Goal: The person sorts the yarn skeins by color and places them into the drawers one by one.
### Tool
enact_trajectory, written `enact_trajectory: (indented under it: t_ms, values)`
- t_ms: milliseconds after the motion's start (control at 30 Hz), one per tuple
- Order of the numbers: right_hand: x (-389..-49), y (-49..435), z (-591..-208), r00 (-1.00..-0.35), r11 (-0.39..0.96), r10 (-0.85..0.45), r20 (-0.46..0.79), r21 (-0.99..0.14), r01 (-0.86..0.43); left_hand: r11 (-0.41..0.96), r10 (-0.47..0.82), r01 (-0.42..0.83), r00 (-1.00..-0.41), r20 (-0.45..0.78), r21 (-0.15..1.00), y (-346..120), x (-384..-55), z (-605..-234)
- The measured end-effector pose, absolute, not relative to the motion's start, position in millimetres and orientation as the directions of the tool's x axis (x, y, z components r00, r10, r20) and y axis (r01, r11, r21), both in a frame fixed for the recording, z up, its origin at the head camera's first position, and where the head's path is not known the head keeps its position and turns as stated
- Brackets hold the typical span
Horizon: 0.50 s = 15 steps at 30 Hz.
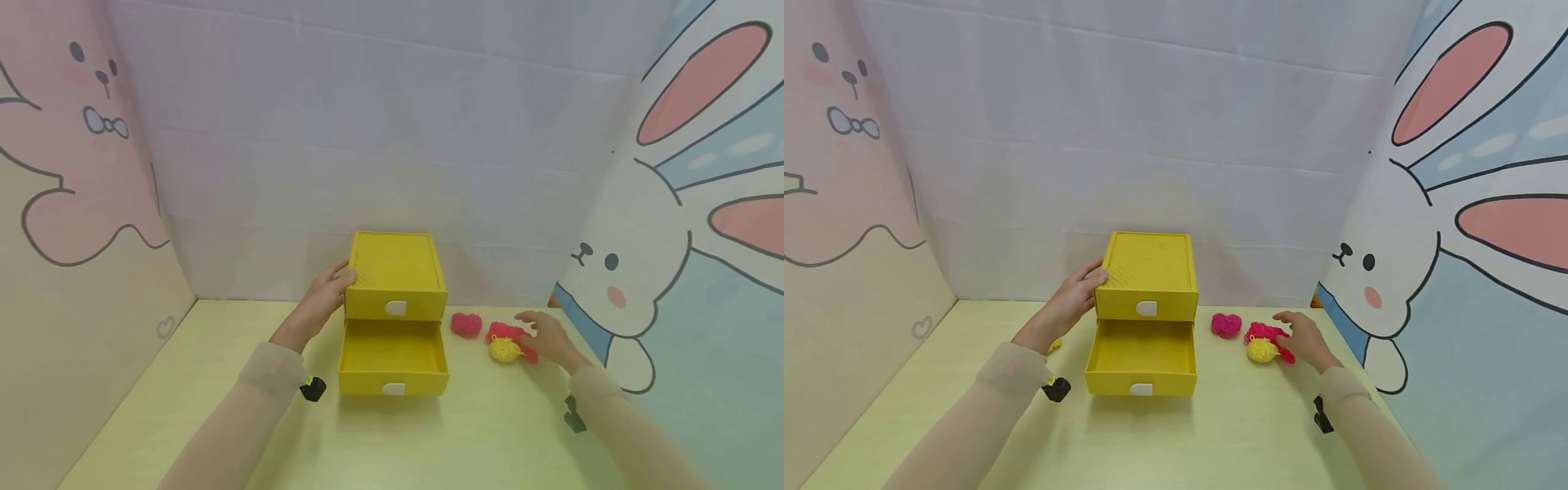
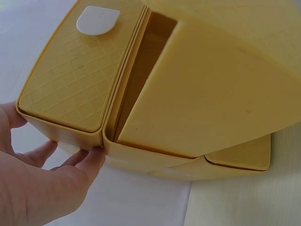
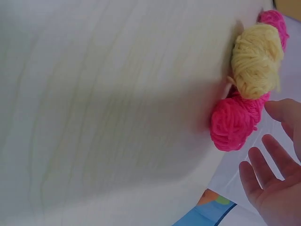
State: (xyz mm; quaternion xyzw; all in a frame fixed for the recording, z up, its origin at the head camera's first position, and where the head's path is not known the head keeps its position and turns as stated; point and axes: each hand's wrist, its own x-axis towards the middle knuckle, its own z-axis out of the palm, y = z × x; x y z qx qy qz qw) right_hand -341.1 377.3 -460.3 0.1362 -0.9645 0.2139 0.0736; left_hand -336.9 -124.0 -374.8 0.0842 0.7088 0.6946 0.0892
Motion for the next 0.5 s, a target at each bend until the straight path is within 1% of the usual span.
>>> enact_trajectory:
  t_ms: [100, 367, 500]
  values:
    - [-344, 376, -467, -0.951, 0.872, -0.240, 0.196, -0.387, -0.300, 0.021, 0.242, -0.006, -0.970, -0.011, 1.000, -124, -336, -374]
    - [-352, 374, -484, -0.975, 0.889, -0.203, 0.086, -0.401, -0.220, 0.018, 0.241, -0.006, -0.971, -0.010, 1.000, -123, -336, -373]
    - [-353, 374, -493, -0.976, 0.889, -0.194, 0.101, -0.402, -0.219, 0.022, 0.238, -0.012, -0.971, -0.016, 1.000, -124, -337, -374]
